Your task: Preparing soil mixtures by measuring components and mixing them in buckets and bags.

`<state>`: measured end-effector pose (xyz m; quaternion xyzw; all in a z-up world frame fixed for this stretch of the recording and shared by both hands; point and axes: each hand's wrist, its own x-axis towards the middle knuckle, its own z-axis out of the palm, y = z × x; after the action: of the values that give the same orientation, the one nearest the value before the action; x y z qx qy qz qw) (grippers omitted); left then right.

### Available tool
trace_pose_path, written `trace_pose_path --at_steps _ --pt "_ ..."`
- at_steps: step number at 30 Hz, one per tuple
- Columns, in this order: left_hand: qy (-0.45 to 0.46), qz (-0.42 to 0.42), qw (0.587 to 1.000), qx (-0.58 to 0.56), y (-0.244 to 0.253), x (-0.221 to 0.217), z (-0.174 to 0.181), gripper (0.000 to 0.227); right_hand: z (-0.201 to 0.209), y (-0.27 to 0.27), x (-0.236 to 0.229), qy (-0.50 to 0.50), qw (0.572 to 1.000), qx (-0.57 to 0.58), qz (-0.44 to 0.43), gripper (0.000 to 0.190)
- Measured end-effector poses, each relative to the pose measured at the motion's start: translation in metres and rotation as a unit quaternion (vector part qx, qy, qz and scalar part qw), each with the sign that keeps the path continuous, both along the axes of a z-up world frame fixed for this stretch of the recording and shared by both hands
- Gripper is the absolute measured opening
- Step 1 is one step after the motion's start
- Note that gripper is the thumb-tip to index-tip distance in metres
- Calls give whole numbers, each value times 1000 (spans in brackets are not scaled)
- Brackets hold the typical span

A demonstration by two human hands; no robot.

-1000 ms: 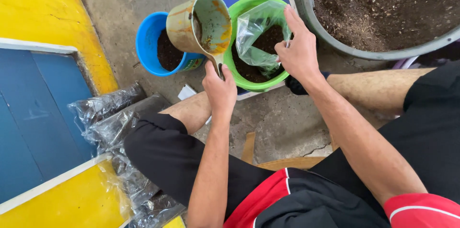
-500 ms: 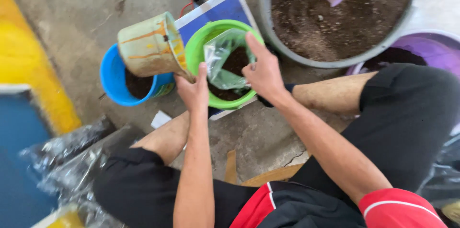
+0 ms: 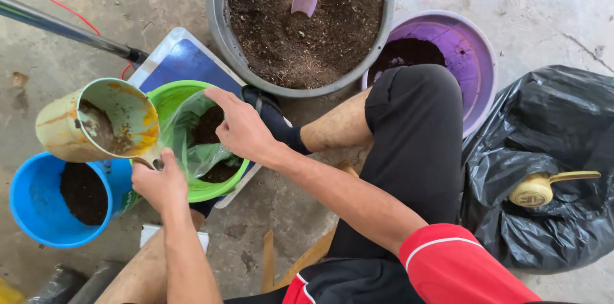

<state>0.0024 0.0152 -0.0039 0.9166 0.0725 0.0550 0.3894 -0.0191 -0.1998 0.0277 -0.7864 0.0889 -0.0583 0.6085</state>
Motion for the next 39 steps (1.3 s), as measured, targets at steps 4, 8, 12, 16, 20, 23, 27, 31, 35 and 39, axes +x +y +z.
trace_pose_path --at_steps 4,8,12,16,20,23,27,31,35,39 --pt "-42 -62 996 44 -1 -1 28 37 -16 -1 1 -28 999 -38 -12 47" --pt "-33 -74 995 55 2 -1 31 35 -14 -5 -2 -11 995 -97 -13 31" --pt "8 -45 998 40 -2 -4 36 34 -29 -6 2 18 992 -120 -30 26" --pt "-30 -58 997 46 2 -5 24 34 -46 -8 3 34 989 -140 -14 30" --pt "-44 -59 997 27 4 -2 20 33 -42 -6 2 -17 989 -148 -7 44" --pt "-55 -56 997 -9 4 1 25 31 -38 -5 3 -55 989 -141 -5 48" --pt "-26 27 999 -25 8 9 54 25 -14 -1 2 -107 989 -99 12 51" --pt "-164 -41 985 -18 22 7 81 27 23 -1 0 -127 989 -74 32 53" --pt "-188 -81 978 36 24 7 76 33 15 2 -1 -133 985 -97 42 56" --pt "-140 -74 987 11 18 -3 68 36 14 0 -3 -99 986 -127 50 60"
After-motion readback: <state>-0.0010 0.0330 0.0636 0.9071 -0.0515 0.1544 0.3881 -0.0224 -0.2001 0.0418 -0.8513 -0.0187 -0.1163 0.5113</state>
